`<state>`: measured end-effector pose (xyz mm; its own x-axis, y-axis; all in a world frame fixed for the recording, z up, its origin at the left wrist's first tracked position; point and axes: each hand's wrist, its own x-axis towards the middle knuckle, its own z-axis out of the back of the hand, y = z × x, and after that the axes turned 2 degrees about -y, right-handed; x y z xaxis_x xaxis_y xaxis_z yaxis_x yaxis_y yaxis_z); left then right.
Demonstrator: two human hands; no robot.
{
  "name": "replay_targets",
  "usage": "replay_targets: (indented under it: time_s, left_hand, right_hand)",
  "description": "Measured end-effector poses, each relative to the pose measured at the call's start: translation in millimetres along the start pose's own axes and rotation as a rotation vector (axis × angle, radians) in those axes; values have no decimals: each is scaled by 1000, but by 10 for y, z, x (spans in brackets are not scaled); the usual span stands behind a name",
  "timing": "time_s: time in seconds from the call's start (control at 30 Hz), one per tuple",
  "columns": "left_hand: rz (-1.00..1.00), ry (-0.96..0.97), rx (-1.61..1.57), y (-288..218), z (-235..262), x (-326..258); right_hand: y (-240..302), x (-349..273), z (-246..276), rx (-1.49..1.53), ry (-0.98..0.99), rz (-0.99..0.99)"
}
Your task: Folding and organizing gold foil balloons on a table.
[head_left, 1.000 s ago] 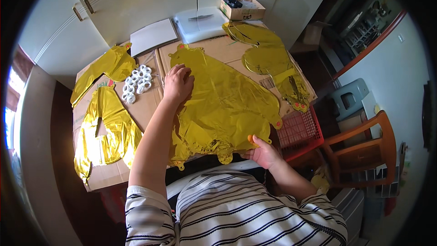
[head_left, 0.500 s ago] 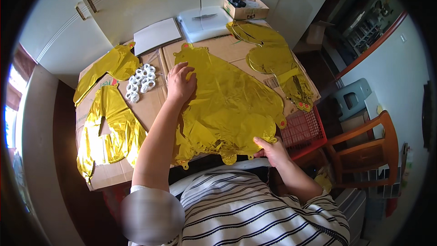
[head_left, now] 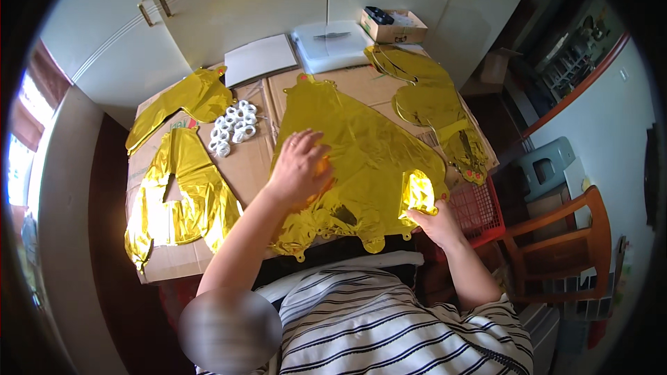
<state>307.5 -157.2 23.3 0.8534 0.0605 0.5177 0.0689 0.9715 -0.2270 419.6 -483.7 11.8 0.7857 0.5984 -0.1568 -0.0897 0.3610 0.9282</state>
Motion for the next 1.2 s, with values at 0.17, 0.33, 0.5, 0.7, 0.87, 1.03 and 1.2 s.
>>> replay_targets:
  time_s: [0.17,0.33,0.5,0.7,0.87,1.03,1.2]
  left_hand:
    - [80,-3,-79,-30,9,-167]
    - [293,-7,-259,-105,140,-257]
    - [418,2,-318,-92,288,-274]
    - [471,73,-317,142,295,-205]
    - [607,5,-262,706,203,168]
    - [692,28,-132,1320,-108,970]
    - [385,99,-103,1477,-406,1142]
  right_hand:
    - [140,-58,-54,-17,-38,-19]
    - [-241,-16,-156,112,-153,158]
    - [-182,-58,-198,314,-169,-11]
    - [-202,-22,-99,215,-136,-38]
    - [-73,-52,-27,131,-155,-57]
    - [-165,-34,-2,75,-186,-56]
    - [-67,6,-26,143,-178,-9]
